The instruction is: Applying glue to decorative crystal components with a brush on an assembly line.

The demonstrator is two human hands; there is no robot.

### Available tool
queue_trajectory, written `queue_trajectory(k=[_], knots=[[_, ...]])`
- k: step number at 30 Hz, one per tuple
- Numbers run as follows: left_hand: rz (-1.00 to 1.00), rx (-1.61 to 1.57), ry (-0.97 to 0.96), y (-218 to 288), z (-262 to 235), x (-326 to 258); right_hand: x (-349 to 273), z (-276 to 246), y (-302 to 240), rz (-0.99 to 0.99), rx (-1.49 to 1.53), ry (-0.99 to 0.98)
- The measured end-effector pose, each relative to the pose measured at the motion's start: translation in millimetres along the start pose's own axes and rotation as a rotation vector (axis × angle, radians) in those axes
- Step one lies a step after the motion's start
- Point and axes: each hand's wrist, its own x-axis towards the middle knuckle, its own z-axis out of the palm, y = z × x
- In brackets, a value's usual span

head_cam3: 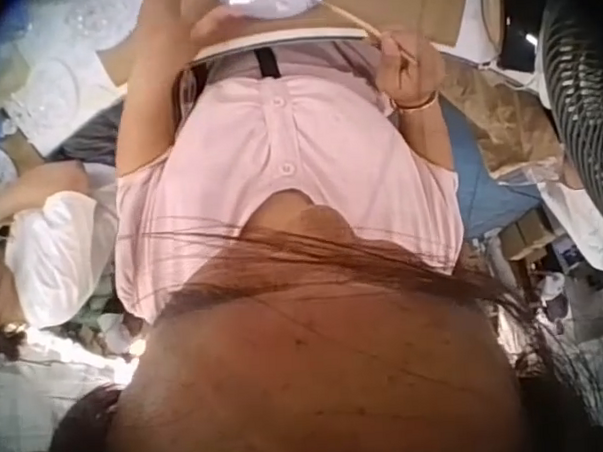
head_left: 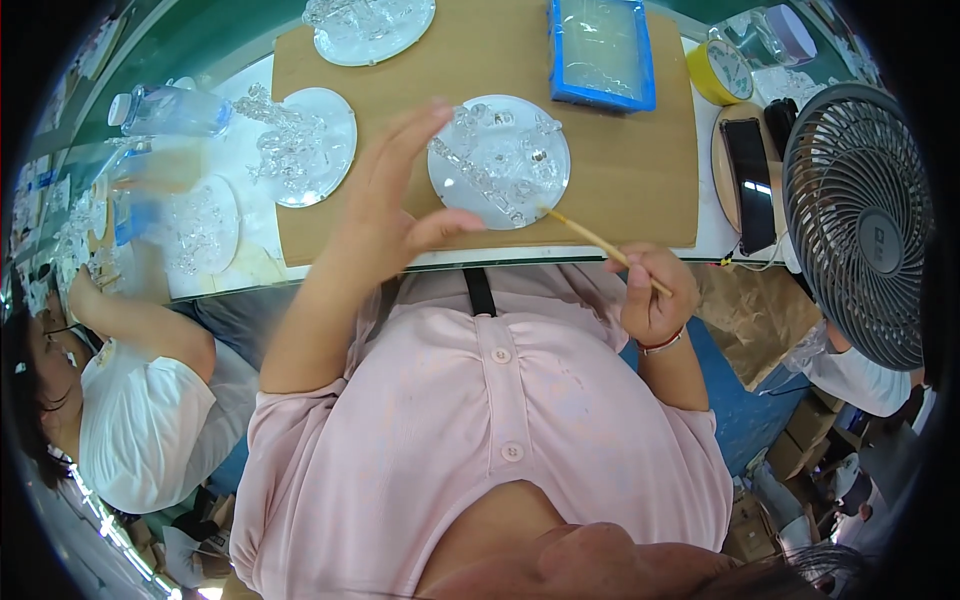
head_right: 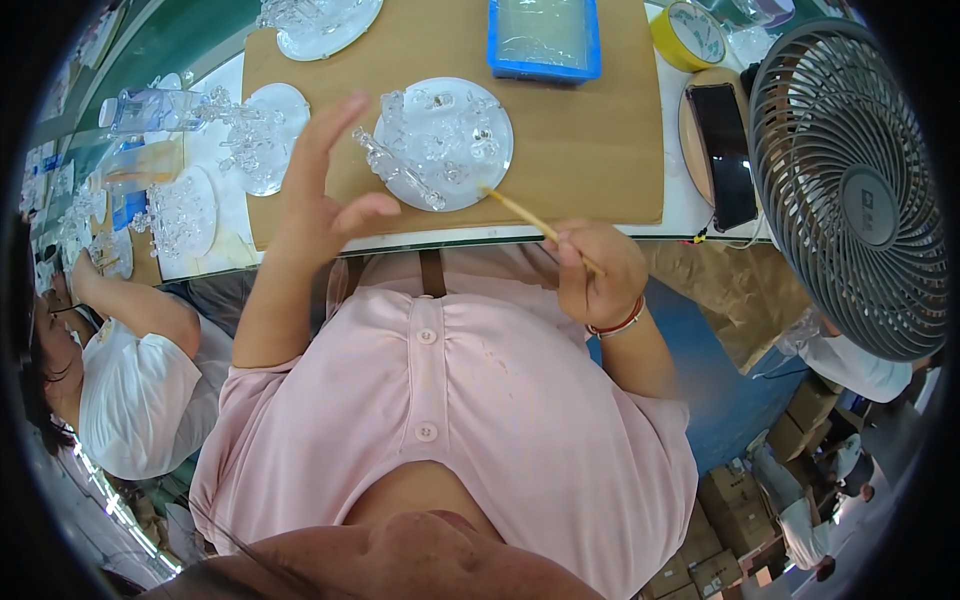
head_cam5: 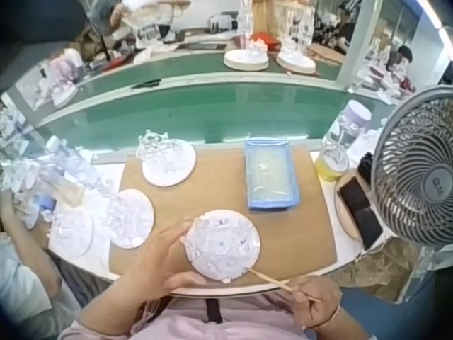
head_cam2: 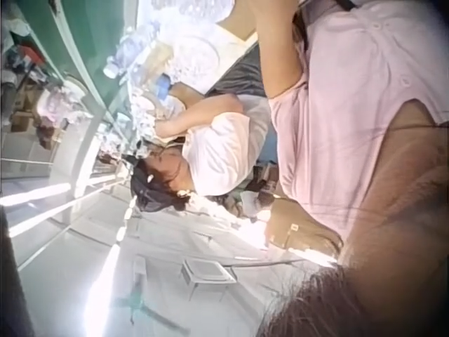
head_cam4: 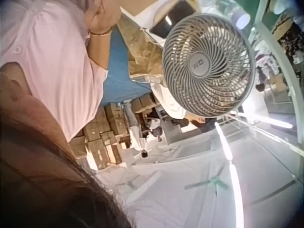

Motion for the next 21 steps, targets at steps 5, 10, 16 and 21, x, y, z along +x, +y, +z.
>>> queue_trajectory(k=[5, 10, 16, 21], knots=[[0.004, 0.191, -0.021, 0, -4, -3, 1, 5, 1, 0.006, -0.075, 0.053], [0.124, 0.259, 0.100, 2, -2, -7, -2, 7, -2, -0.020, -0.043, 0.030], [0.117, 0.221, 0.151, 3, 3, -12, 9, 7, 0, 0.010, -0.089, 0.057], [0.111, 0.195, 0.170, 10, 12, -15, 5, 8, -9, -0.039, -0.065, -0.021]])
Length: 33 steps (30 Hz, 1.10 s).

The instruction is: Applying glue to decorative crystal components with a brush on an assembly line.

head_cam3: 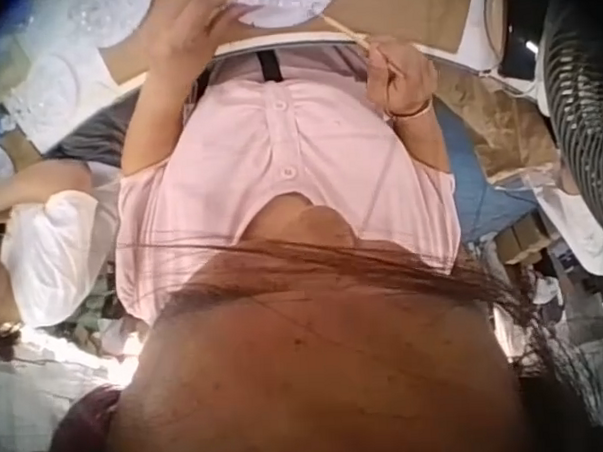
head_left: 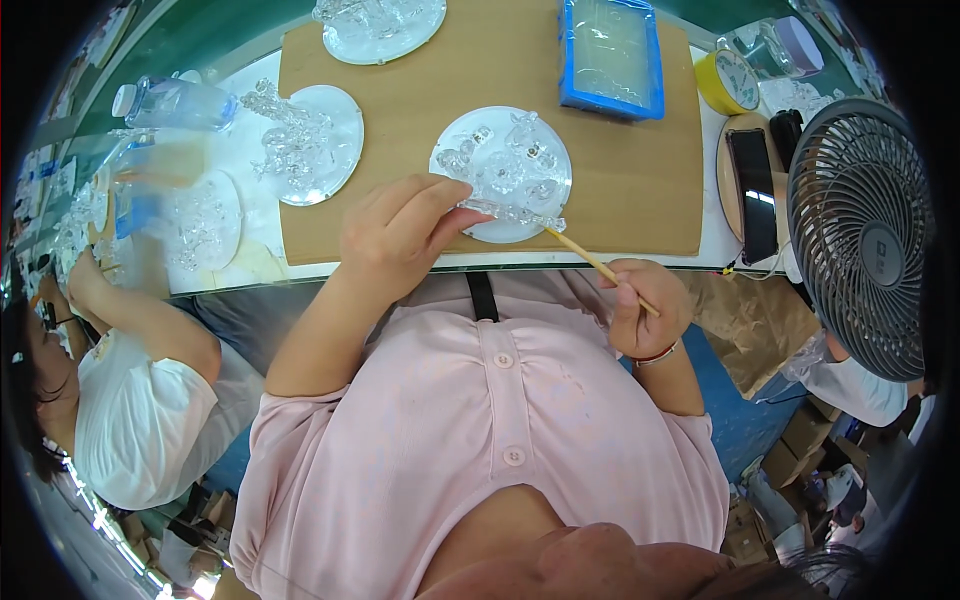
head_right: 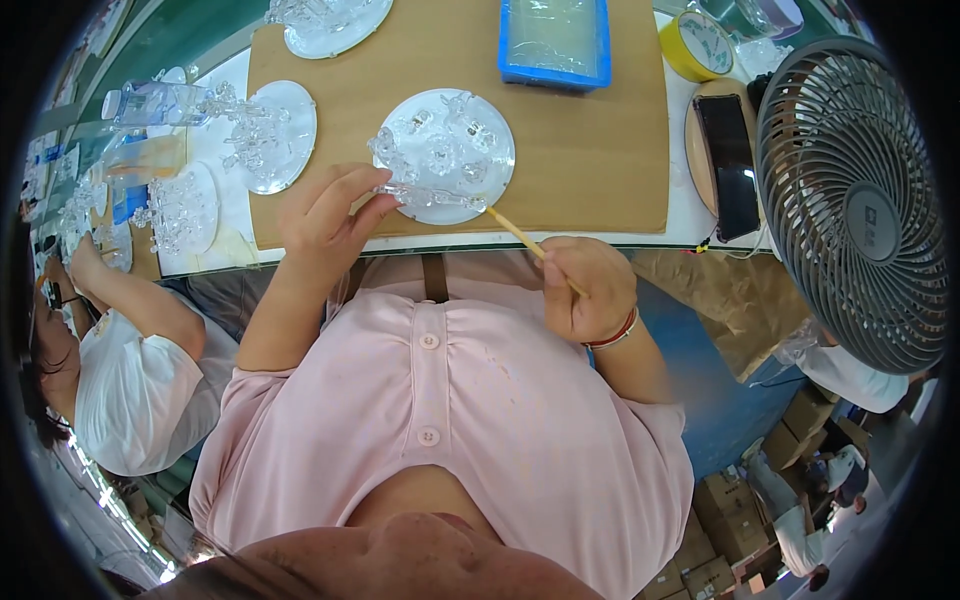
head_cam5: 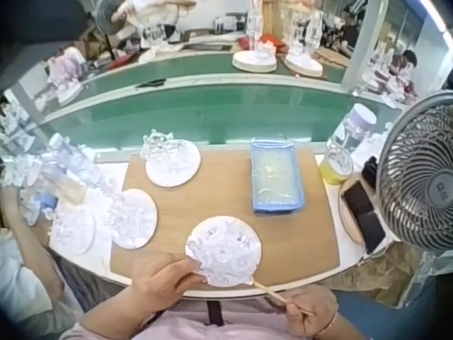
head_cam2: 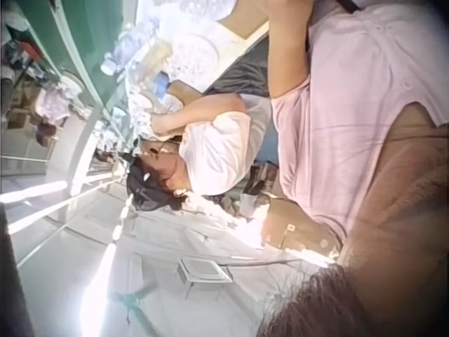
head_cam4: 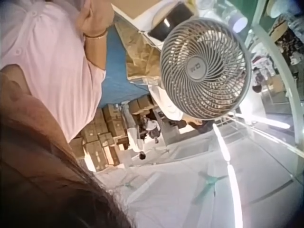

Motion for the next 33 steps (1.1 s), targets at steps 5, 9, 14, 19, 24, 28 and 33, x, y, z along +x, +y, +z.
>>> queue_trajectory(k=[5, 9, 14, 19, 24, 28, 33], knots=[[0.031, -0.022, -0.005, 3, 6, 0, 10, 8, 2, -0.103, -0.004, -0.051], [0.020, -0.020, -0.024, 4, 6, 0, 21, 11, 5, -0.099, 0.045, -0.008], [-0.004, 0.007, -0.011, 6, 7, -1, 21, -7, 4, -0.010, 0.062, -0.109], [0.052, 0.037, 0.025, 7, 12, 1, 1, -19, 12, 0.111, 0.134, -0.003], [0.058, 0.094, 0.094, 3, 18, 6, 15, -37, 20, 0.077, 0.217, 0.304], [-0.022, 0.120, 0.108, -1, 16, 8, 50, -45, 31, 0.088, 0.132, 0.415], [-0.104, 0.020, 0.111, -2, 3, 3, 82, -37, 46, 0.210, 0.058, 0.224]])
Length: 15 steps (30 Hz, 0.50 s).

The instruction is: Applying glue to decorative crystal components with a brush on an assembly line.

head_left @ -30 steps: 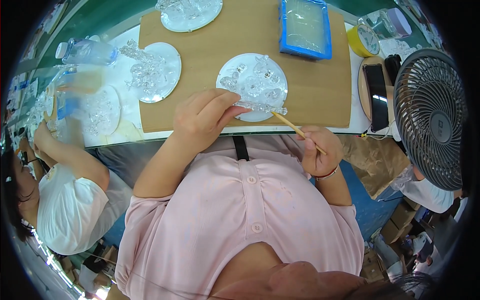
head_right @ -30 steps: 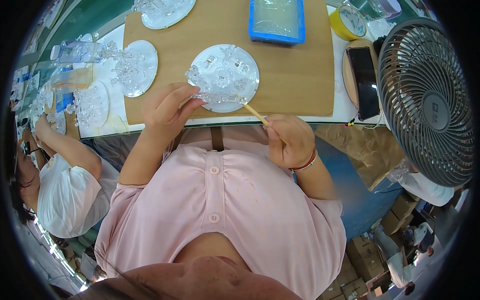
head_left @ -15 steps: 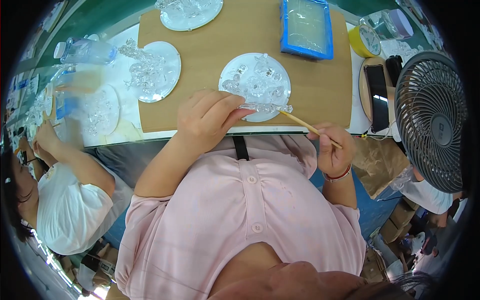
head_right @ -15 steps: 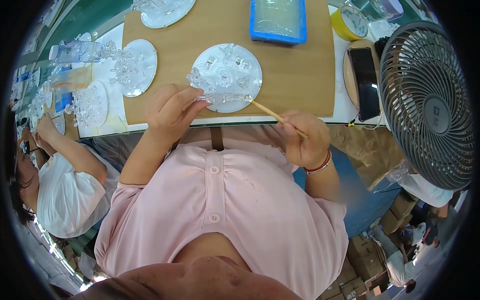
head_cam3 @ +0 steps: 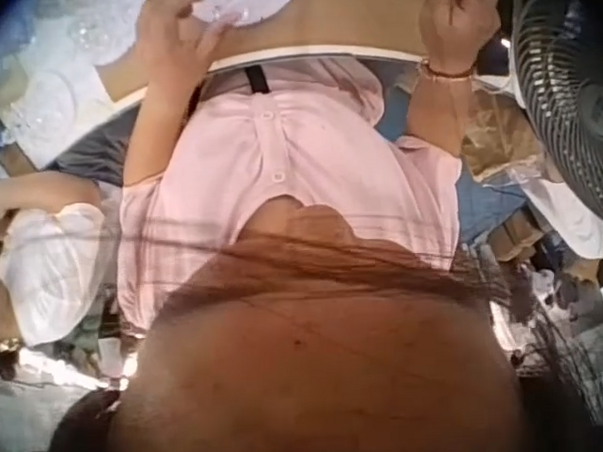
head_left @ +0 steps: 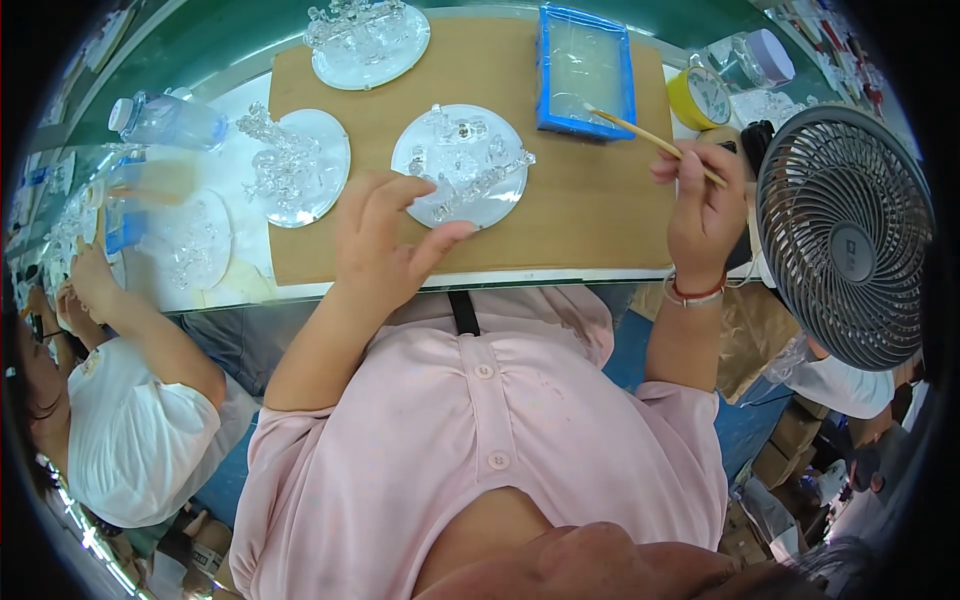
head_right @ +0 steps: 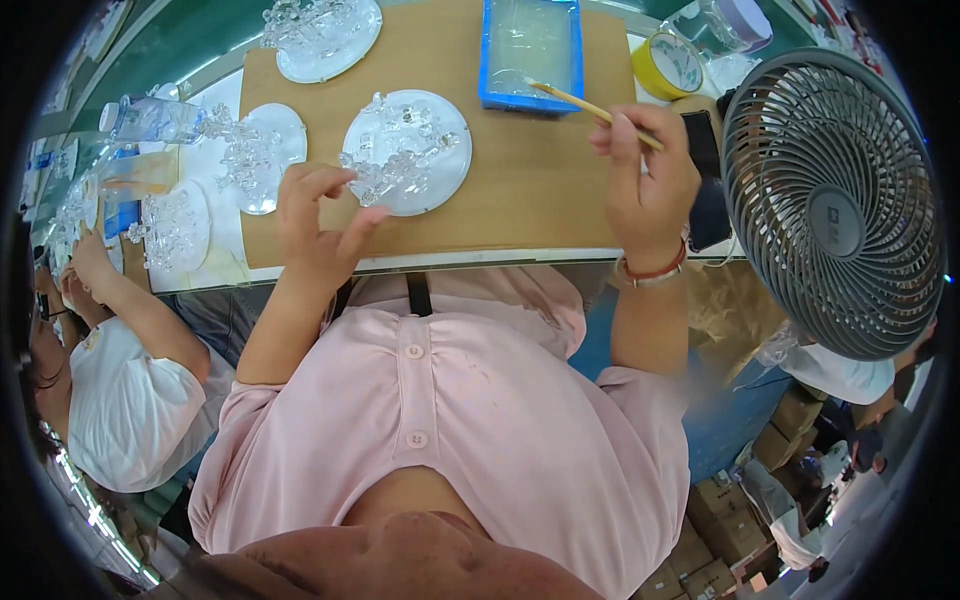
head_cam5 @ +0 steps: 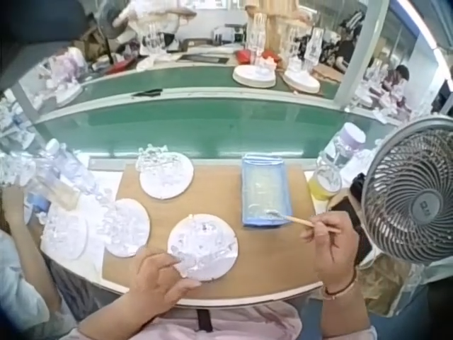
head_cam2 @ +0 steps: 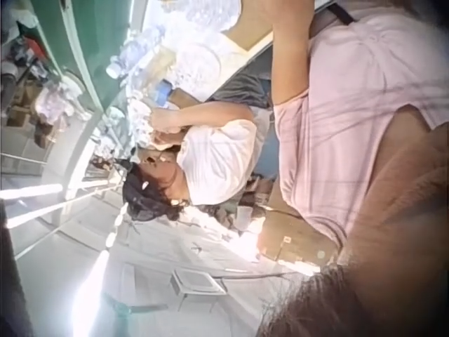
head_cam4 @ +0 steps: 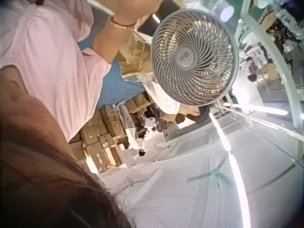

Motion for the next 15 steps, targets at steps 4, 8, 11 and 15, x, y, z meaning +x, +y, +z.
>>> queue_trajectory(k=[4, 8, 11, 15], knots=[[-0.024, -0.032, 0.091, -2, -6, 9, 8, 8, 1, 0.026, -0.117, -0.089], [-0.131, -0.084, -0.102, -6, -8, 3, 2, 2, 2, 0.034, -0.037, -0.031], [-0.202, -0.137, -0.108, -6, -5, -1, -5, -1, -6, -0.062, 0.127, 0.068], [-0.296, -0.247, -0.144, 0, -6, -1, -29, 1, -20, 0.000, 0.247, 0.007]])
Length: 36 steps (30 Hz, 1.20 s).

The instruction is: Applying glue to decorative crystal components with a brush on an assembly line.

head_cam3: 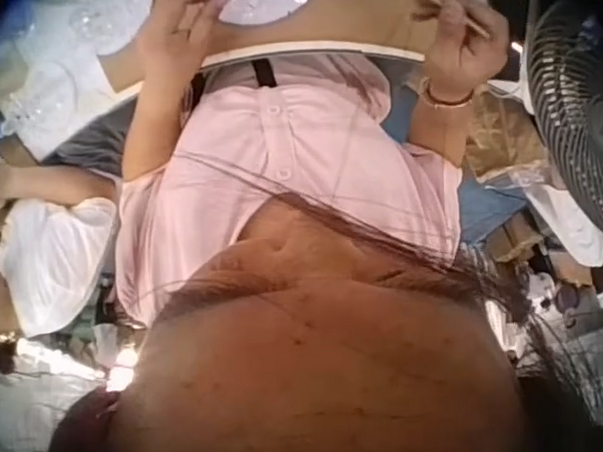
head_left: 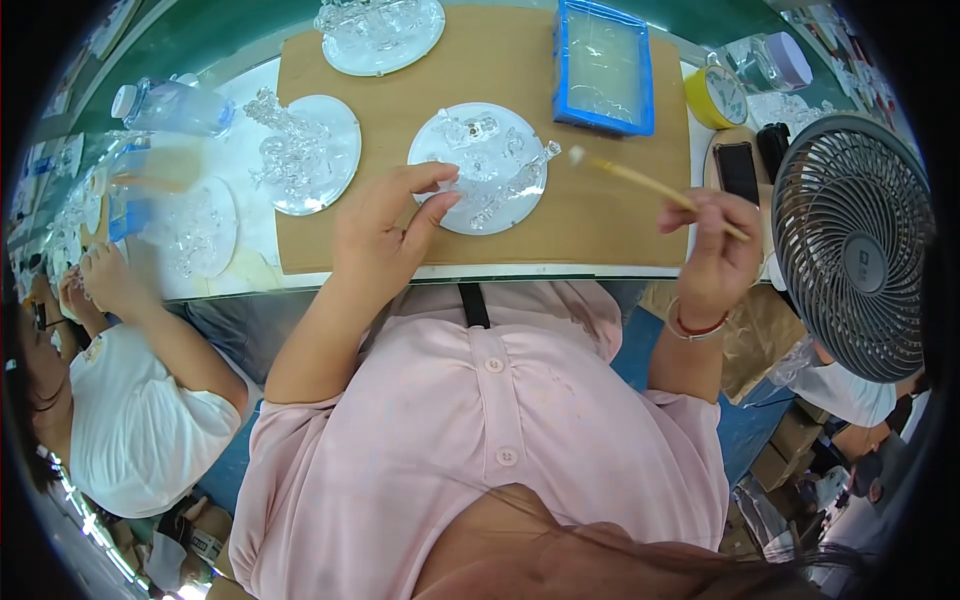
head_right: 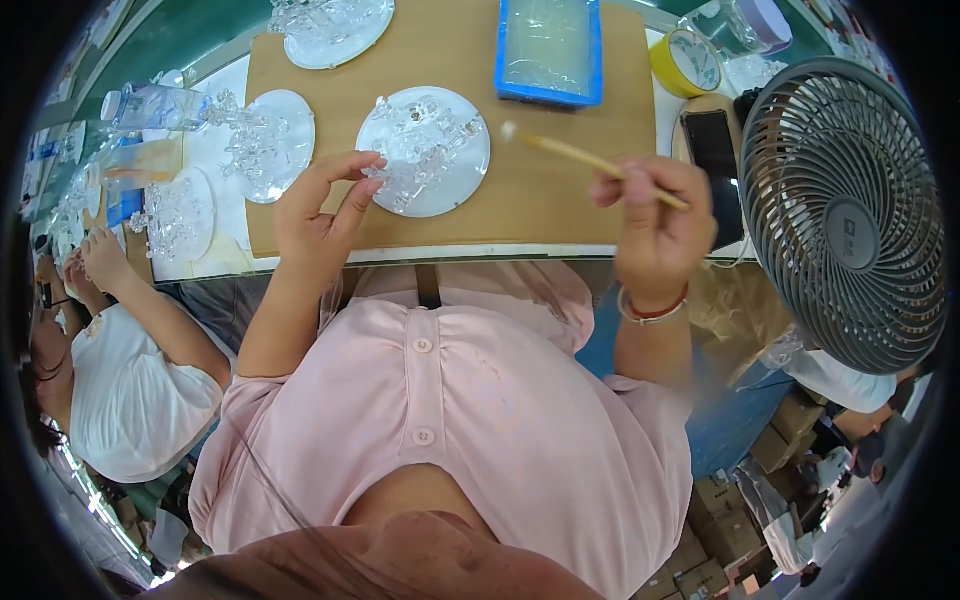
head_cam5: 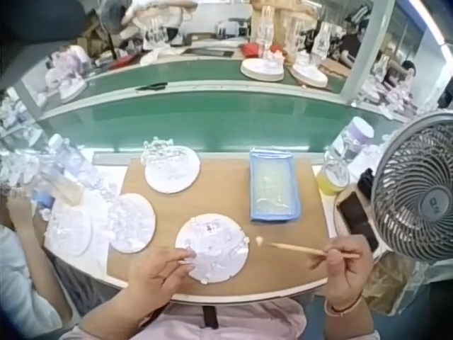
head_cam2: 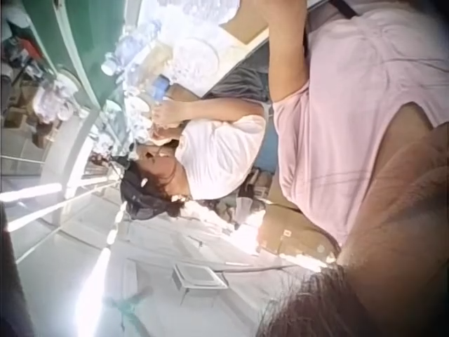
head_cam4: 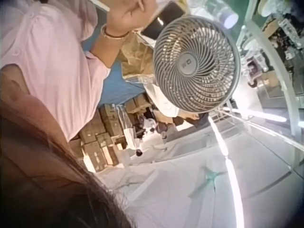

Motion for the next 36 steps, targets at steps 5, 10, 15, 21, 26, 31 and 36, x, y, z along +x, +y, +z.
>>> queue_trajectory(k=[5, 10, 15, 21, 26, 31, 36], knots=[[-0.048, -0.065, -0.074, 7, 4, -1, -19, 29, 8, 0.048, -0.196, -0.159], [-0.046, -0.026, -0.071, 7, 4, -4, -24, 29, 5, -0.074, -0.312, -0.255], [-0.012, -0.039, -0.028, 6, 9, -4, -15, 34, 13, -0.013, -0.316, -0.132], [-0.057, -0.059, -0.071, 8, 7, -3, -15, 25, 10, -0.076, -0.416, -0.196], [-0.045, -0.074, -0.049, 8, 10, -2, -20, 17, 6, -0.145, -0.359, -0.293], [-0.119, -0.089, -0.111, 14, 7, 0, -3, 18, 14, -0.211, -0.435, -0.276], [-0.116, -0.092, -0.108, 13, 7, -1, 1, 15, 12, -0.202, -0.375, -0.390]])
